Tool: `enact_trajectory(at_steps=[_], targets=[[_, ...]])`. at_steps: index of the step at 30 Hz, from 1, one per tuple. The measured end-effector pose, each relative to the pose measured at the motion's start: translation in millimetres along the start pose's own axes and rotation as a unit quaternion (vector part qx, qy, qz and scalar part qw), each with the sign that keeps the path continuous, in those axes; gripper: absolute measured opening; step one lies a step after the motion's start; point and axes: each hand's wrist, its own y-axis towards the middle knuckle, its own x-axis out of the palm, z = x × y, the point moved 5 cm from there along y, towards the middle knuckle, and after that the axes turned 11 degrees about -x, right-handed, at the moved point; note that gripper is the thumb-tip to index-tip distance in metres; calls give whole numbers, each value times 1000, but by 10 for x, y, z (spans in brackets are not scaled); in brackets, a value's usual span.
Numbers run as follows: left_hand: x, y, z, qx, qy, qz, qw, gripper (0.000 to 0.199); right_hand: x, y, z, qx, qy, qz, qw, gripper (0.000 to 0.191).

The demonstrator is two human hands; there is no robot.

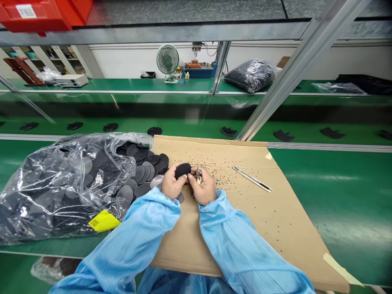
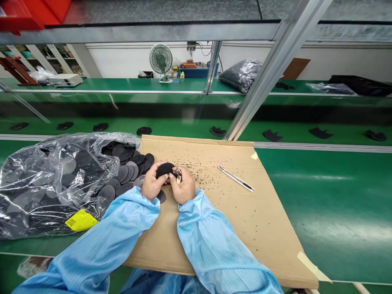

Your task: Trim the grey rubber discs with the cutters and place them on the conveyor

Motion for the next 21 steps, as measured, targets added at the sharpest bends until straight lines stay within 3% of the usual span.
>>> enact_trajectory(at_steps=[7, 12, 17, 21], targets=[[-11, 12, -27, -24, -11, 26, 999, 30, -36, 26, -3, 28, 17, 39, 999, 14], [5, -9, -41, -32, -20, 40, 998, 37, -175, 498, 55, -18, -46, 50, 998, 16], [23, -30, -68, -39, 0, 33, 999, 37, -376, 1311, 587, -44, -244, -34, 968, 15], [25, -39, -101, -39, 6, 30, 999, 34, -598, 1898, 1195, 40, -314, -77, 945, 21]])
